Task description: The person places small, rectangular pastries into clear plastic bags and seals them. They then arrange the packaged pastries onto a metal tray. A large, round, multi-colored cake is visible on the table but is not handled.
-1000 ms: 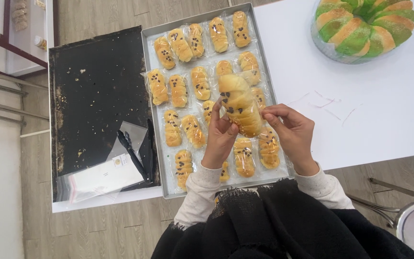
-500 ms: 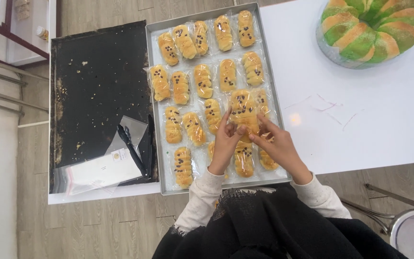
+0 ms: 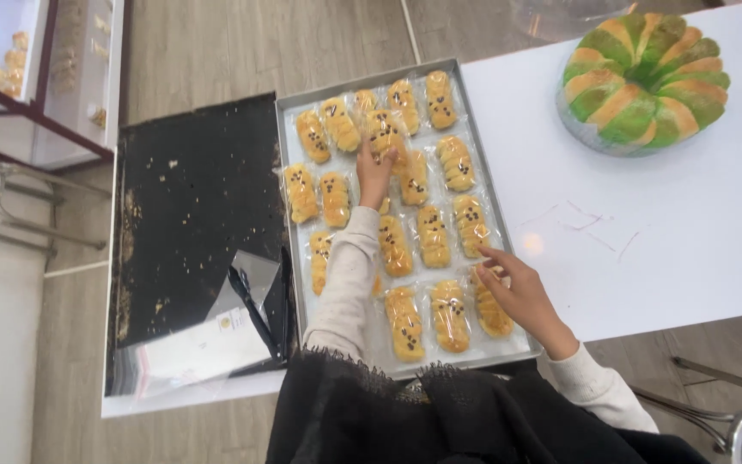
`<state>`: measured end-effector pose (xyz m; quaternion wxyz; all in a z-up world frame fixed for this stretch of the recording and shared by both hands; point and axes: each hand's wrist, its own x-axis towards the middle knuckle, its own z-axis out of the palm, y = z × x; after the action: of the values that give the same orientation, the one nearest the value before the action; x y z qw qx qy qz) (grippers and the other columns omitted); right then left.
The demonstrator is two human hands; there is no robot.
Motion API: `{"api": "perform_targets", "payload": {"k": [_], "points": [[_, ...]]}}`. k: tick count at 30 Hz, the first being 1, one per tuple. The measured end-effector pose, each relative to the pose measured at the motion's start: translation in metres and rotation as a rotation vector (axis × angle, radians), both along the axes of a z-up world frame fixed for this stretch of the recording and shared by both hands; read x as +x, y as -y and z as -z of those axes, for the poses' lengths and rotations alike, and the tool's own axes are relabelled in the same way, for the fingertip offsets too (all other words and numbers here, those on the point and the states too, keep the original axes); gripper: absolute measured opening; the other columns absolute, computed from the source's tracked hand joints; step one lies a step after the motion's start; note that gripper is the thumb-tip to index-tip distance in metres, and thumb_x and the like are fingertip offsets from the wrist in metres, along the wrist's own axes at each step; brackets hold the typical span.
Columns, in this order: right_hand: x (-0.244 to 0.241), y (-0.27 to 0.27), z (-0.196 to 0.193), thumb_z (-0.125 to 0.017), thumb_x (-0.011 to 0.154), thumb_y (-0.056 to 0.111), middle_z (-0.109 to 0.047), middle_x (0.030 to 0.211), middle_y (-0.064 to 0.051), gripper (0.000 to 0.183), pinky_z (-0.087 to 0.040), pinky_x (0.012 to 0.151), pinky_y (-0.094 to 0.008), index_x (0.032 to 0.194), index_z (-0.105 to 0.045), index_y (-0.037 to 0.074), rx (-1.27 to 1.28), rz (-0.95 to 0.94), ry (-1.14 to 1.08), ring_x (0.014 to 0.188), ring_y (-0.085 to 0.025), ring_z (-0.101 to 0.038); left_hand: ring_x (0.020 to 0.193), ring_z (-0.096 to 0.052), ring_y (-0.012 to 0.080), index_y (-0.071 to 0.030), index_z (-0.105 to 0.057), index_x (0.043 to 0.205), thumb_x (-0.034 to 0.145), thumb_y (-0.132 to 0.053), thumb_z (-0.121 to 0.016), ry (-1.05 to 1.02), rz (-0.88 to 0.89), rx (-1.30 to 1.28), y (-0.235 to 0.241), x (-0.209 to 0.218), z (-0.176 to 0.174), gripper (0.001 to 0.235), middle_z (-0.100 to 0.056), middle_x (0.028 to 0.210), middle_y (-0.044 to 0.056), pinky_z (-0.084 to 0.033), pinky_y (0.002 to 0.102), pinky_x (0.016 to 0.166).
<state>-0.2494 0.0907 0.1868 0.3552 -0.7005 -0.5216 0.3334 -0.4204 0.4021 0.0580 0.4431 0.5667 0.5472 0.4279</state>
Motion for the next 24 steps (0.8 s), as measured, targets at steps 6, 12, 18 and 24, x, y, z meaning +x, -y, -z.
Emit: {"api": "perform_targets", "payload": {"k": [6, 12, 18, 24], "points": [[0.031, 0.03, 0.02, -0.069, 0.096, 0.018, -0.076, 0.115, -0.019, 0.034, -0.058, 0.095, -0.044, 0.127, -0.07, 0.005, 0.028, 0.152, 0.024, 0.109, -0.034, -0.071, 0.129, -0.052, 0.0498, -0.001, -0.032, 0.154, 0.096, -0.017, -0.069, -0.331, -0.022, 0.17, -0.034, 0.019, 0.04, 0.07, -0.049, 0.139, 0.035, -0.043, 0.054, 0.112], [0.059, 0.047, 0.018, -0.067, 0.099, 0.017, -0.077, 0.111, -0.012, 0.026, -0.059, 0.091, -0.039, 0.122, -0.072, 0.008, 0.113, 0.263, 0.112, 0.105, -0.027, -0.072, 0.138, -0.044, 0.0433, -0.008, -0.056, 0.143, 0.096, -0.03, -0.071, -0.469, 0.056, 0.149, 0.005, -0.011, -0.022, 0.054, -0.042, 0.147, 0.027, -0.041, 0.047, 0.114], [0.066, 0.047, 0.002, -0.063, 0.099, 0.013, -0.075, 0.112, -0.006, 0.025, -0.056, 0.087, -0.029, 0.122, -0.071, 0.006, 0.17, 0.358, 0.033, 0.098, -0.017, -0.072, 0.128, -0.061, 0.0243, -0.008, -0.04, 0.147, 0.096, -0.018, -0.069, 0.144, -0.247, 0.378, 0.164, -0.08, -0.218, 0.06, -0.039, 0.155, 0.013, -0.049, 0.04, 0.113], [0.051, 0.021, -0.001, -0.06, 0.104, 0.002, -0.072, 0.109, -0.015, 0.021, -0.057, 0.092, -0.032, 0.123, -0.066, -0.005, 0.362, 0.196, 0.071, 0.096, -0.022, -0.07, 0.149, -0.042, 0.0361, -0.005, -0.063, 0.123, 0.107, -0.006, -0.065, -0.372, -0.707, 0.905, 0.251, -0.174, -0.231, 0.015, -0.044, 0.155, 0.013, -0.027, 0.073, 0.134]]}}
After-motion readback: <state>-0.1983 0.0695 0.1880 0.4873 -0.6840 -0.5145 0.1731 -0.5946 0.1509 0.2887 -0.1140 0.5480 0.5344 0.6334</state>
